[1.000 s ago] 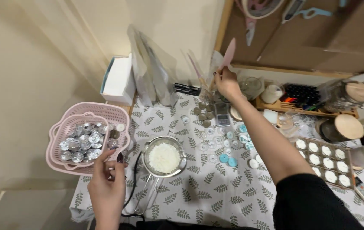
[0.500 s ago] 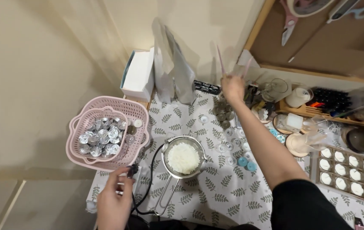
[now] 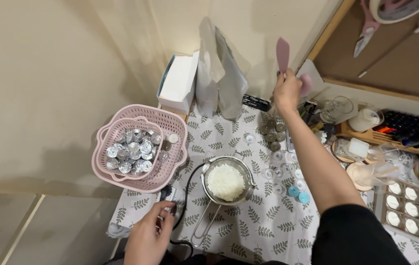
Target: Melting wax flakes in a pot on a portable electric stove for candle making.
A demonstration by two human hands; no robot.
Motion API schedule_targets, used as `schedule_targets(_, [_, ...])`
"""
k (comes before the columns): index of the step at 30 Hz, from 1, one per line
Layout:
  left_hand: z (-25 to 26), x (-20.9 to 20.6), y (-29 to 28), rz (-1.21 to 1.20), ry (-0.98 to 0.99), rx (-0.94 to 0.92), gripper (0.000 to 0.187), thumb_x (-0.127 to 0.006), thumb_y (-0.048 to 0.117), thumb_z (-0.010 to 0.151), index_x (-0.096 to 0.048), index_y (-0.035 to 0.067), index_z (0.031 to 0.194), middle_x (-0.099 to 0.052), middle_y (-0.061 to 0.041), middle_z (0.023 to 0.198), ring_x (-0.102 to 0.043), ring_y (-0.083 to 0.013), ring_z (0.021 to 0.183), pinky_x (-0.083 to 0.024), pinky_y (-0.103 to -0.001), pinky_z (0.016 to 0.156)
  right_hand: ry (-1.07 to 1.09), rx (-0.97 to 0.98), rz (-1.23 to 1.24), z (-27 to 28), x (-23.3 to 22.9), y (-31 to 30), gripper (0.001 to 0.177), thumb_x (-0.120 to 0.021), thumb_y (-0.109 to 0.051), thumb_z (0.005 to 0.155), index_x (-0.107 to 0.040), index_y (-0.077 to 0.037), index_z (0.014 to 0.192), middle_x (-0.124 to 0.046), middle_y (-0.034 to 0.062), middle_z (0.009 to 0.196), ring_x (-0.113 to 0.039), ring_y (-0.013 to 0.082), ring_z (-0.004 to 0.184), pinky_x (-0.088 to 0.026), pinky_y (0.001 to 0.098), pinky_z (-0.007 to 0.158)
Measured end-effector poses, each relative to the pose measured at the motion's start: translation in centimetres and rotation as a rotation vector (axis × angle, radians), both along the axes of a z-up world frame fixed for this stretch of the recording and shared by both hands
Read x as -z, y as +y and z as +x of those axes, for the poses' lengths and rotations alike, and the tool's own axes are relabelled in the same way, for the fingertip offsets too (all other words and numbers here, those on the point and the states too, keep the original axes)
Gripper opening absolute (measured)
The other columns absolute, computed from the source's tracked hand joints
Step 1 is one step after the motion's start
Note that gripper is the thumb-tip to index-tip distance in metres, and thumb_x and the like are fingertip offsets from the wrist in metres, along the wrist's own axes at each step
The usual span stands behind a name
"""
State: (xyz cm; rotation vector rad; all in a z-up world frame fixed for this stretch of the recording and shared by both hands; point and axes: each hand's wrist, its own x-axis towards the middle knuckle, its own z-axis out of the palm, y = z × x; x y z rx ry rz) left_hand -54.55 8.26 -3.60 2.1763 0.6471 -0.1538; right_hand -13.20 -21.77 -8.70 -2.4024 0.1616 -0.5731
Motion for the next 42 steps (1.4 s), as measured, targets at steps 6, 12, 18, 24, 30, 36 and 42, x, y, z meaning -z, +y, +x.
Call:
schedule_targets(6, [1.5,-2.2,-2.5,0.011,-0.015,0.060,0.033,-0.068,0.020,0.088,-0.071,0.018,0.120,-0.078,-0.006,0.084,-0.073,-0.0186,0.061,-0.058,-0.035,0.063,-0.260,-0.244,0.439,-11.1,-12.9,1.3,0.023,-0.056,-0.017,0.108,-0.068,-0.003,0.122,-0.069,0.0075,0.087,-0.063,0.0119,0.061,-0.050,0.0336,0.052])
schedule_targets(12, [2.2,-1.3,-7.4,-0.141,-0.473,0.308,0.045,-0.065,0.019,0.091,-0.060,0.007,0.134,-0.068,-0.016,0.126,-0.070,-0.0262,0.108,-0.056,-0.034,0.092,-0.315,-0.420,0.577,-23.5,-16.9,-2.5,0.019,-0.056,-0.013,0.113,-0.067,0.002,0.117,-0.055,0.0078,0.106,-0.052,0.0121,0.087,-0.046,0.0283,0.076])
schedule_targets(18, [2.1,2.5,-14.1,-0.636,-0.458,0.553,0.046,-0.057,0.024,0.105,-0.048,0.004,0.144,-0.066,-0.015,0.120,-0.067,-0.0219,0.111,-0.054,-0.033,0.096,0.366,-0.573,1.054,-27.1,-9.4,-4.8,0.023,-0.050,-0.009,0.105,-0.067,0.003,0.114,-0.075,0.0117,0.101,-0.057,0.0122,0.070,-0.052,0.0307,0.063])
schedule_targets(24, [1.4,2.6,-17.9,-0.932,0.019,0.370,0.032,-0.053,0.028,0.105,-0.053,0.008,0.130,-0.049,0.001,0.077,-0.048,-0.0084,0.061,-0.044,-0.026,0.056,0.515,-0.640,0.956,-29.4,-9.1,-3.2,0.031,-0.053,-0.016,0.103,-0.065,-0.001,0.128,-0.076,0.0066,0.102,-0.063,0.0097,0.088,-0.052,0.0266,0.082])
schedule_targets(30, [0.2,6.6,-17.1,-0.705,-0.452,0.400,0.025,-0.061,0.024,0.102,-0.058,0.005,0.118,-0.062,-0.006,0.093,-0.059,-0.0206,0.081,-0.050,-0.034,0.073,0.647,-0.670,0.904,-32.3,-6.4,-3.4,0.034,-0.054,-0.017,0.100,-0.062,-0.002,0.131,-0.071,0.0063,0.094,-0.069,0.0114,0.086,-0.057,0.0262,0.081])
schedule_targets(36, [-0.7,3.2,-10.7,0.215,-0.419,0.114,0.036,-0.071,0.024,0.092,-0.063,-0.003,0.114,-0.063,-0.024,0.118,-0.056,-0.0369,0.113,-0.045,-0.045,0.100,0.662,-0.413,0.888,-34.4,-5.3,-6.8,0.033,-0.052,-0.016,0.100,-0.059,-0.003,0.129,-0.056,0.0034,0.080,-0.046,0.0095,0.047,-0.039,0.0287,0.040])
schedule_targets(42, [1.4,10.7,-5.4,0.157,0.048,0.227,0.089,-0.080,0.050,0.083,-0.045,-0.008,0.140,-0.068,-0.028,0.112,-0.067,-0.0382,0.103,-0.055,-0.045,0.089,0.694,-0.264,0.470,-36.2,-5.3,-10.0,0.040,-0.058,-0.023,0.095,-0.063,-0.013,0.134,-0.067,0.0068,0.078,-0.053,0.0135,0.052,-0.042,0.0313,0.046])
